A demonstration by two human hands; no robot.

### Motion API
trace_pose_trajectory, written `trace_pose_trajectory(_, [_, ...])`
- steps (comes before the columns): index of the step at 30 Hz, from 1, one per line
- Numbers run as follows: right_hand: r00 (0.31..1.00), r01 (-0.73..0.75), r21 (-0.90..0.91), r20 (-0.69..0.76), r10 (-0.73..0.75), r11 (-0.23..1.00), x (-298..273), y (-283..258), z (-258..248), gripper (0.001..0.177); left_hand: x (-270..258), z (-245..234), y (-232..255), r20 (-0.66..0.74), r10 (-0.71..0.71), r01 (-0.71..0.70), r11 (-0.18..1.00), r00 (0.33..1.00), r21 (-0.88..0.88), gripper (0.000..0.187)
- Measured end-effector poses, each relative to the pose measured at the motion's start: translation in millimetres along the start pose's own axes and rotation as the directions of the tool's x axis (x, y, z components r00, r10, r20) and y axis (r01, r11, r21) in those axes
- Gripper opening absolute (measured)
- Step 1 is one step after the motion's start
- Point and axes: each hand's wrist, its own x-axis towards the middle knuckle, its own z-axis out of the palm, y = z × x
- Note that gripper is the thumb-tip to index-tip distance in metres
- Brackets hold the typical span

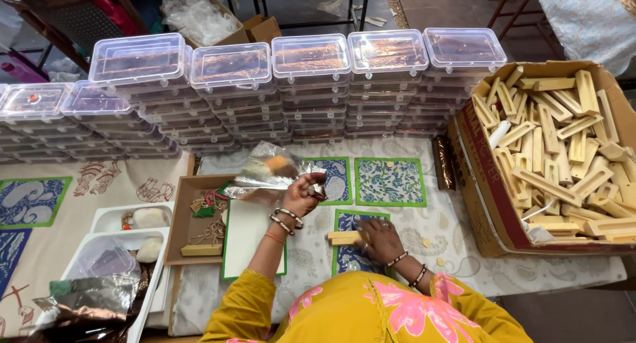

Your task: Wrapping wooden sticks in foil and organizing them into plastic boxes.

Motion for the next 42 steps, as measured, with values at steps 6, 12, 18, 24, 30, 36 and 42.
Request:
trace_pose_trajectory(6, [0.939, -0.266, 0.664, 0.015, 0.343, 0.699, 46.7, 4.2, -13.7, 0.052, 17.4, 18.6, -78.4, 0.122, 0.083, -0.122, 0.927, 0.989, 0.354, 0.063])
trace_pose_trajectory(12, [0.889, -0.370, 0.923, 0.319, 0.329, 0.106, 62.7, 13.0, -2.5, 0.035, -15.1, 67.2, -27.9, 0.108, -0.010, -0.072, 0.681, 0.994, 0.728, 0.046])
trace_pose_trajectory(18, [0.876, -0.348, 0.937, 0.326, 0.355, -0.002, 56.6, 30.2, 13.2, 0.017, -21.4, 58.8, -49.6, 0.108, 0.112, -0.155, 0.658, 0.988, 0.737, 0.051])
trace_pose_trajectory(24, [0.759, -0.403, 0.893, 0.449, 0.470, -0.202, 51.4, 20.9, 4.6, 0.018, -34.3, 58.7, -44.2, 0.154, 0.212, -0.227, 0.383, 0.965, 0.896, 0.058])
trace_pose_trajectory(30, [0.736, -0.449, 0.863, 0.503, 0.453, -0.230, 40.6, 24.7, 26.4, 0.021, -43.4, 55.3, -55.0, 0.117, 0.102, -0.142, 0.294, 0.988, 0.945, 0.042])
trace_pose_trajectory(36, [0.925, -0.307, 0.741, 0.084, 0.370, 0.598, 19.2, 10.5, 17.9, 0.034, -43.3, 45.0, -69.6, 0.048, 0.154, -0.089, 0.277, 0.987, 0.957, 0.033])
trace_pose_trajectory(42, [0.985, -0.082, 0.027, 0.152, 0.077, 0.996, 2.5, -13.2, -0.8, 0.069, -40.1, 27.3, -78.0, -0.030, 0.307, -0.053, 0.257, 0.951, 0.965, 0.028])
